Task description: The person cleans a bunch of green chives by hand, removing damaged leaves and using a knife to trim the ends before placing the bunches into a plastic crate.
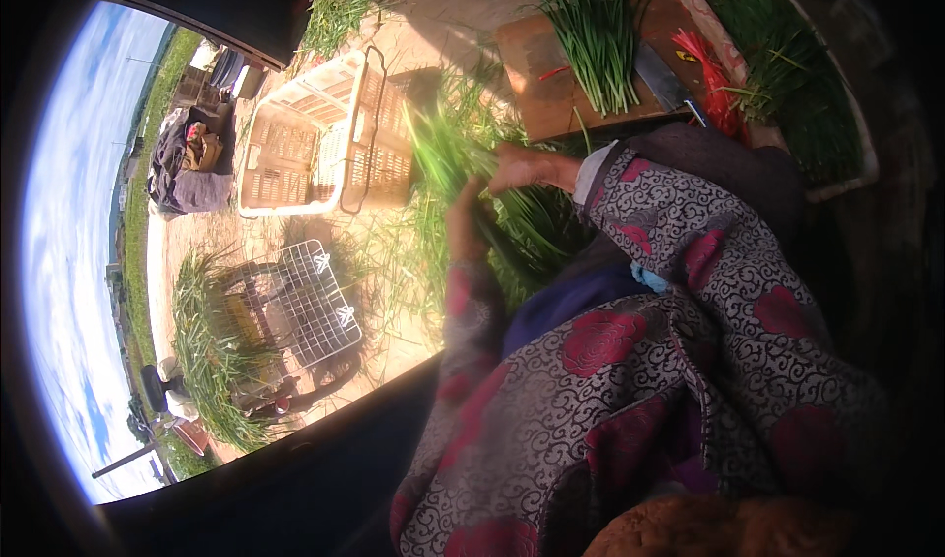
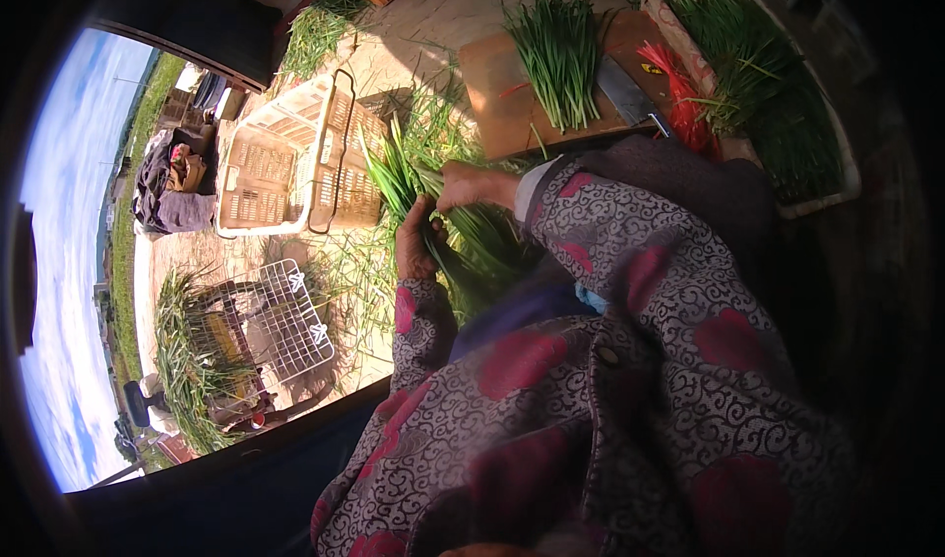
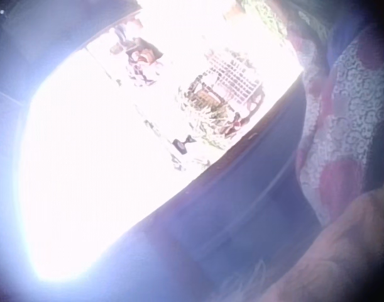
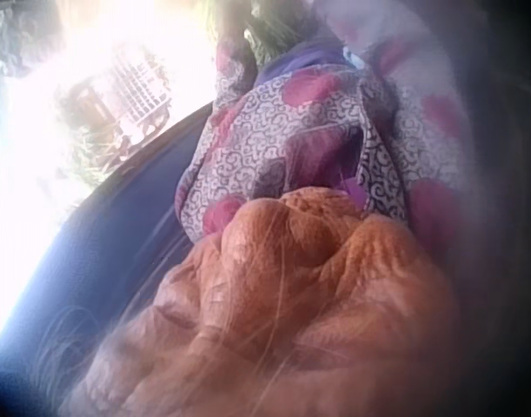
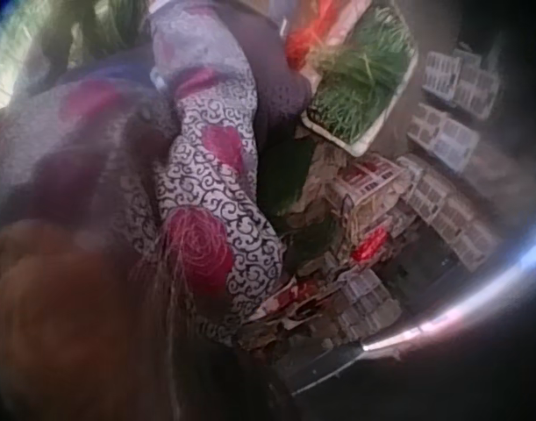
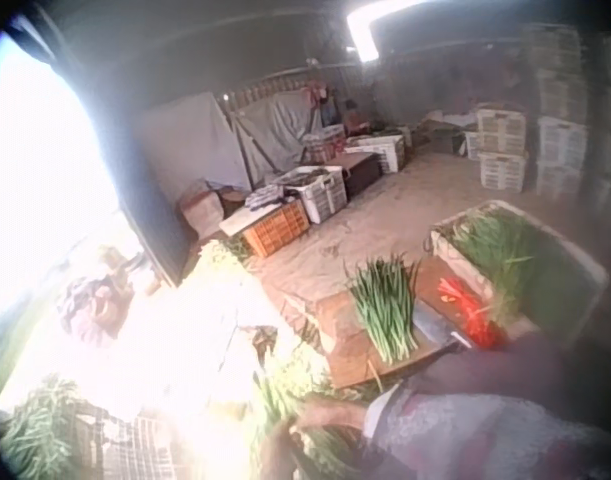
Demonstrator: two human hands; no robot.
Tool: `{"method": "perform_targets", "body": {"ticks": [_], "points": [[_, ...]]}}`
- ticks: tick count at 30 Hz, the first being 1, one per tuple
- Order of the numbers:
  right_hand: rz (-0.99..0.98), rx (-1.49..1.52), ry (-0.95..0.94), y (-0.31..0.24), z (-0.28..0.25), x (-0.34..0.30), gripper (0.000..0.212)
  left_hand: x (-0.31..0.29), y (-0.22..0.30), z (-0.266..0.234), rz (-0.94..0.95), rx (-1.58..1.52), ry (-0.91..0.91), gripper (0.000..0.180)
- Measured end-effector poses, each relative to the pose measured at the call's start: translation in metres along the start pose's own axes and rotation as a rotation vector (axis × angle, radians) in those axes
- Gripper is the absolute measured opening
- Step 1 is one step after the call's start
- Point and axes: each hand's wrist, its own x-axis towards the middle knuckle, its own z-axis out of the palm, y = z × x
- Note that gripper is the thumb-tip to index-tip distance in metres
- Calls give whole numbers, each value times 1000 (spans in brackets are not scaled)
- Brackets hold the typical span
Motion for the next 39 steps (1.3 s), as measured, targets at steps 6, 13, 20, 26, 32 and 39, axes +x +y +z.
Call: {"method": "perform_targets", "body": {"ticks": [6, 13, 20, 26, 32, 39], "points": [[-141, -23, 399, 7, -70, 5, 27, -25, 12, -1, 117, 14, -125, 46], [-250, 494, 361, -55, -84, -24, 29, -17, -13, -17, 93, 189, -89, 36], [-295, -37, 580, -1, -69, 18, 37, -23, -28, 3, 150, 355, -96, 31], [-415, 173, 418, -19, -68, 1, 40, -28, -28, -3, 0, -12, -71, 27], [-157, -206, 576, 26, -90, 20, 43, -25, -17, -11, 120, 6, 1, 27], [89, -658, 718, 59, -115, -3, 26, -46, 4, -46, 35, -117, 14, 23]]}}
